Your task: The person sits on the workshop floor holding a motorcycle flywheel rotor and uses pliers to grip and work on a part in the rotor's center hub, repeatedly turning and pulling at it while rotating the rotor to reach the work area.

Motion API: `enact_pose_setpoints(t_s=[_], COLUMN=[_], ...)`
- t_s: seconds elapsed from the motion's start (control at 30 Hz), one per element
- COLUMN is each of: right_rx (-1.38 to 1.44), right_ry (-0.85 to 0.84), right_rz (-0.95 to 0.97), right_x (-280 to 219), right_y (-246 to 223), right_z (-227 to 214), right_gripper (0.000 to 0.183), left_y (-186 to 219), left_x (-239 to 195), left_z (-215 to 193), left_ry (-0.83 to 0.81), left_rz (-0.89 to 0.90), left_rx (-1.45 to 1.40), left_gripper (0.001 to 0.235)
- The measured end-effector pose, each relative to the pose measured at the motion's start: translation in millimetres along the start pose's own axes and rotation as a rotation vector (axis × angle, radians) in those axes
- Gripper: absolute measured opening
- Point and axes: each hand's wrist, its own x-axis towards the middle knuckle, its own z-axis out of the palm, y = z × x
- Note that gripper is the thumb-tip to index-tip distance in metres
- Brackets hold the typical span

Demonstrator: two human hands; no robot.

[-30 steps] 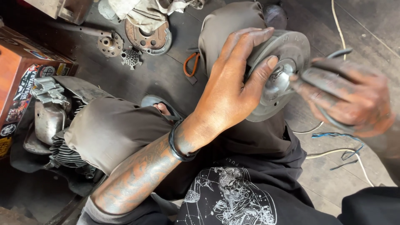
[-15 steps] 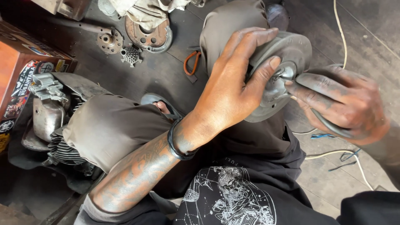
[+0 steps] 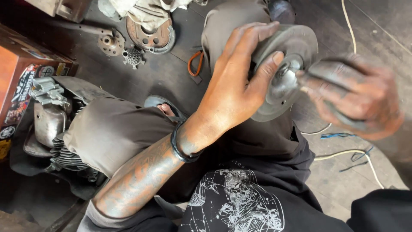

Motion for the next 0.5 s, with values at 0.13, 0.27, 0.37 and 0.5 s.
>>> enact_pose_setpoints(t_s=[0.13, 0.27, 0.37, 0.5], right_rx=[0.223, 0.814, 0.902, 1.091], right_ry=[0.007, 0.304, 0.621, 0.871], right_rz=[0.132, 0.661, 0.867, 1.065], right_x=[-12, -200, -202, -142], right_y=[13, 119, 117, 69], right_z=[-6, 70, 83, 97], right_gripper=[0.032, 0.033, 0.042, 0.04], left_y=[4, 5, 4, 4], left_x=[5, 6, 9, 12], left_z=[-10, -18, -21, -18], left_ry=[-0.059, -0.101, -0.131, -0.13], left_rz=[-0.001, -0.033, -0.049, -0.059], left_rx=[-0.024, -0.051, -0.043, -0.042], left_gripper=[0.034, 0.033, 0.034, 0.035])
